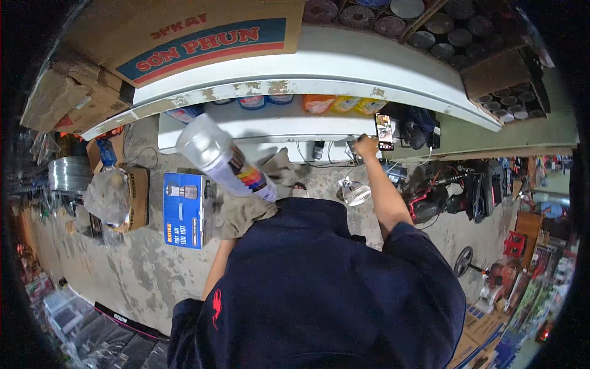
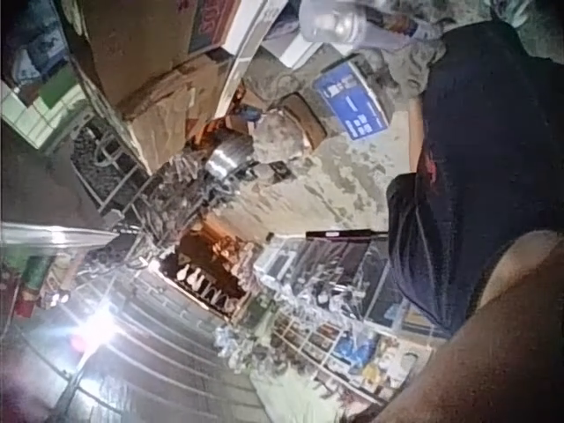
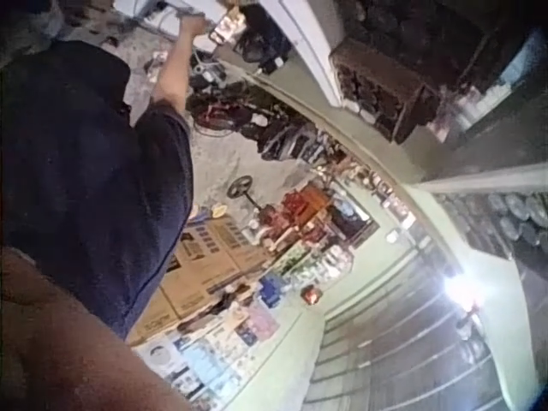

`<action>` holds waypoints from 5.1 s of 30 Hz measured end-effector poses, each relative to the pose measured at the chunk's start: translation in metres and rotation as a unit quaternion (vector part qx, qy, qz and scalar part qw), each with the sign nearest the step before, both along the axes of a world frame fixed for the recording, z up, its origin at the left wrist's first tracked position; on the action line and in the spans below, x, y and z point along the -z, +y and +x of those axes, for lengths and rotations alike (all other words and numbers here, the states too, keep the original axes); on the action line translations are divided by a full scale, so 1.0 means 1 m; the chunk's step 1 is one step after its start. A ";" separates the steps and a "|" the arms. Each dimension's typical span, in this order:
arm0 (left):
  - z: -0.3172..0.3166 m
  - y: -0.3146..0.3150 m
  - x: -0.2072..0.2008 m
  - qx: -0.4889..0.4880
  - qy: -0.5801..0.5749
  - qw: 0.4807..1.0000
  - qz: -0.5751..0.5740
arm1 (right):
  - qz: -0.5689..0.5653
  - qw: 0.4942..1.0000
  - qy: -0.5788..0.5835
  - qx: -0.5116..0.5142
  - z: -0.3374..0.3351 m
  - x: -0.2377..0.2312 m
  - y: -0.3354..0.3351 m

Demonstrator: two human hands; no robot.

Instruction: Wiping dust or residue off spray paint cans and detergent bottles on a store shelf using a cloth.

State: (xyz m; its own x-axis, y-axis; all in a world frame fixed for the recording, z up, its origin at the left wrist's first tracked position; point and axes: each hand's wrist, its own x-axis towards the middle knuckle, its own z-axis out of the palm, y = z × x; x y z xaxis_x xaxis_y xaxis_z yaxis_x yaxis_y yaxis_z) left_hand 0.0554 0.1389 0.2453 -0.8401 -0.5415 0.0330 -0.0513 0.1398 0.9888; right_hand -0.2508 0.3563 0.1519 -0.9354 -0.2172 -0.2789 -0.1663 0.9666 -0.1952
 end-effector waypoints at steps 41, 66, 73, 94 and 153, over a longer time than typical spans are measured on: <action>0.006 -0.020 -0.097 -0.015 -0.031 0.948 -0.317 | -0.500 0.765 -0.227 -0.336 0.184 -0.188 -0.062; 0.001 -0.020 -0.158 -0.063 0.185 0.980 0.038 | -0.507 0.771 -0.237 -0.304 0.171 -0.188 -0.044; -0.016 -0.012 -0.171 -0.024 0.187 0.978 0.089 | -0.562 0.508 -0.610 -0.232 0.162 -0.162 -0.025; -0.026 0.019 -0.178 -0.112 0.269 0.951 0.098 | -0.536 0.659 -0.422 -0.316 0.160 -0.194 -0.038; -0.025 0.030 -0.121 0.004 0.091 0.993 -0.077 | -0.367 0.810 -0.065 -0.452 0.163 -0.228 -0.053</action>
